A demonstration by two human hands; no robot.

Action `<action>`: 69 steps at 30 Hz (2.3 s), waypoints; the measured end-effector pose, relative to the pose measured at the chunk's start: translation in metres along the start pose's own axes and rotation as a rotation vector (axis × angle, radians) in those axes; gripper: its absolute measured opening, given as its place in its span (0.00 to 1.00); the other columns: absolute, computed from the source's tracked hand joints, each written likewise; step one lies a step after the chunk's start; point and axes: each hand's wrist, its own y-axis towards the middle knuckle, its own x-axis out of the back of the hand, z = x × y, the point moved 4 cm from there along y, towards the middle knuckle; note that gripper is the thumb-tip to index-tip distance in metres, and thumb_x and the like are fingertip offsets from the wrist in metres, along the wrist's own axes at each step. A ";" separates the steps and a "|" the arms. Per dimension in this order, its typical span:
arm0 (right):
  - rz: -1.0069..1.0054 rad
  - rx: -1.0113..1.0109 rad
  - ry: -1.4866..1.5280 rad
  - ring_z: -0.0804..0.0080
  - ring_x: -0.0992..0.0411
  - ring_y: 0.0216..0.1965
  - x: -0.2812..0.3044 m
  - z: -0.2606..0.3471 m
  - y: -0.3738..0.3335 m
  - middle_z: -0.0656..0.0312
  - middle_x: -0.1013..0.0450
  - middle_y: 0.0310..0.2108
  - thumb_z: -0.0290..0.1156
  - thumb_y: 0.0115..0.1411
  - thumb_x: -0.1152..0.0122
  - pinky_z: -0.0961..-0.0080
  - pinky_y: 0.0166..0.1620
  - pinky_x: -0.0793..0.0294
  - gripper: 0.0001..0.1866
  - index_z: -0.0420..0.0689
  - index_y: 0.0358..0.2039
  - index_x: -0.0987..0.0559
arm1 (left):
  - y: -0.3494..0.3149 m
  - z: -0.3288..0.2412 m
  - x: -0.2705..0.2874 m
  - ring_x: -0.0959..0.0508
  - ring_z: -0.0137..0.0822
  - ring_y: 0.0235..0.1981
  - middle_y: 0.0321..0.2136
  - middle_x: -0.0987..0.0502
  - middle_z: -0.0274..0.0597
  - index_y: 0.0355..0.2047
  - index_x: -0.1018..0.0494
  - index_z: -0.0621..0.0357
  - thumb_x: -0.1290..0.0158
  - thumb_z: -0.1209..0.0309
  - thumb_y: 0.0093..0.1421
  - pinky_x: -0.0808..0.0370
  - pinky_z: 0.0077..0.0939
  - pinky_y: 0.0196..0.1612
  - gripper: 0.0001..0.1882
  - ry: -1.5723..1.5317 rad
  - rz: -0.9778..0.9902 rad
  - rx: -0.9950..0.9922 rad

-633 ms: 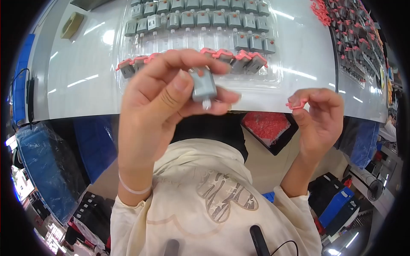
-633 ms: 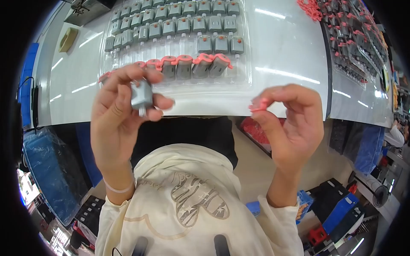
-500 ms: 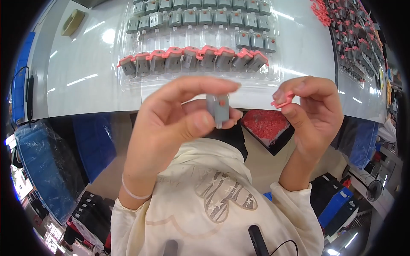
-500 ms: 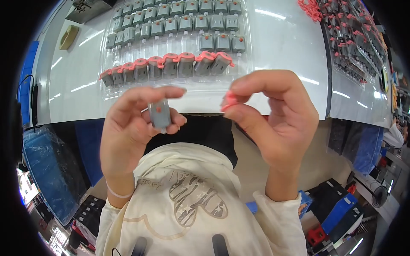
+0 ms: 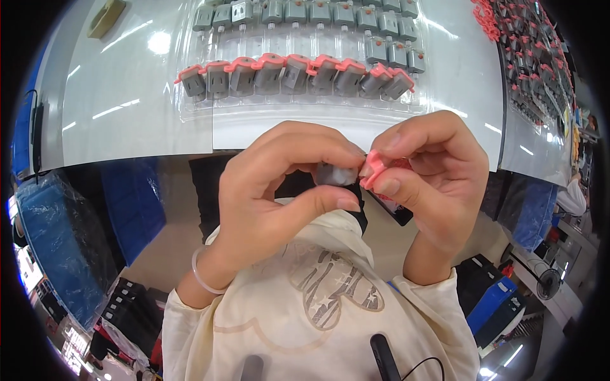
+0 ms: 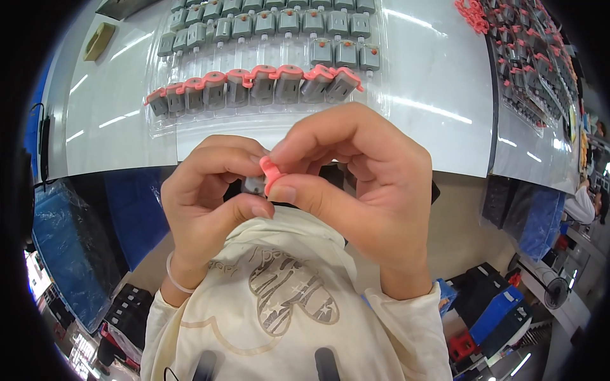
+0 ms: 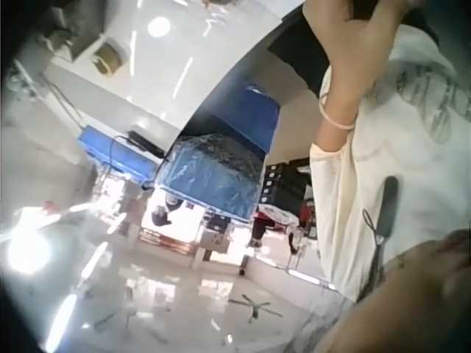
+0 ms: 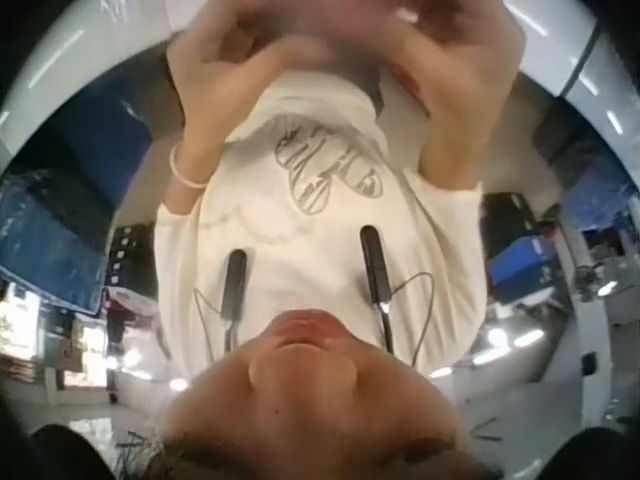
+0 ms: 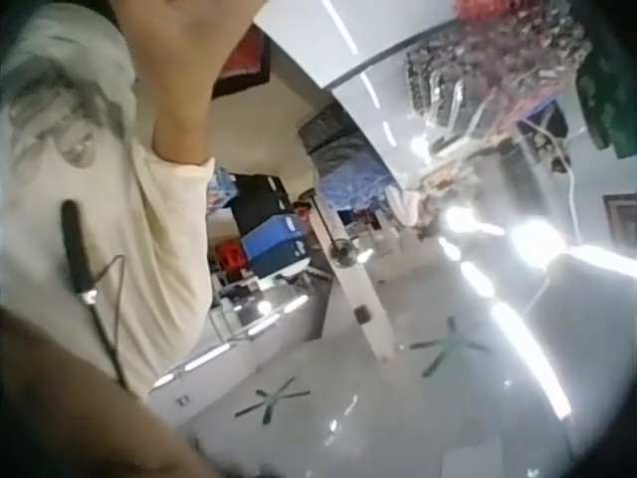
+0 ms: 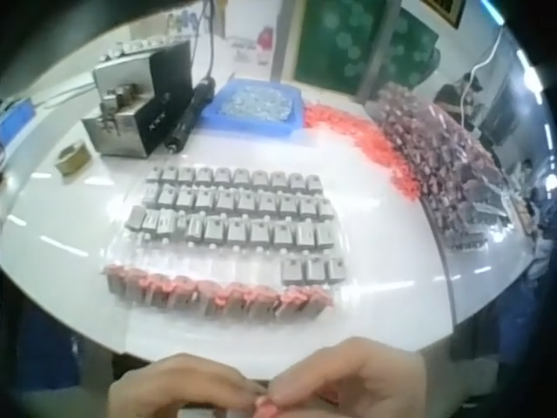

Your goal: Fitting pink rubber protective caps onto small grey vibration motors and organizing them in a tray.

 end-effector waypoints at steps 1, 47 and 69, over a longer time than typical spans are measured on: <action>0.001 -0.005 0.000 0.70 0.27 0.31 0.000 0.000 -0.001 0.52 0.28 0.29 0.16 0.48 0.37 0.78 0.35 0.26 0.14 0.33 0.34 0.30 | 0.000 -0.001 -0.001 0.25 0.31 0.39 0.38 0.25 0.44 0.39 0.27 0.65 0.37 0.82 0.43 0.27 0.19 0.40 0.20 0.013 -0.005 0.002; 0.071 0.414 -0.711 0.71 0.28 0.26 -0.017 0.007 -0.008 0.55 0.29 0.28 0.17 0.35 0.33 0.82 0.27 0.29 0.16 0.38 0.30 0.21 | -0.022 0.017 -0.001 0.23 0.31 0.37 0.37 0.26 0.47 0.41 0.33 0.70 0.43 0.82 0.53 0.23 0.22 0.41 0.15 -0.466 -0.147 0.291; 0.209 0.687 -0.698 0.66 0.27 0.27 -0.019 0.010 -0.014 0.55 0.26 0.30 0.23 0.40 0.33 0.80 0.27 0.25 0.10 0.39 0.26 0.23 | -0.025 0.021 -0.001 0.22 0.31 0.32 0.33 0.25 0.48 0.37 0.30 0.71 0.44 0.84 0.52 0.23 0.22 0.37 0.12 -0.705 -0.062 0.440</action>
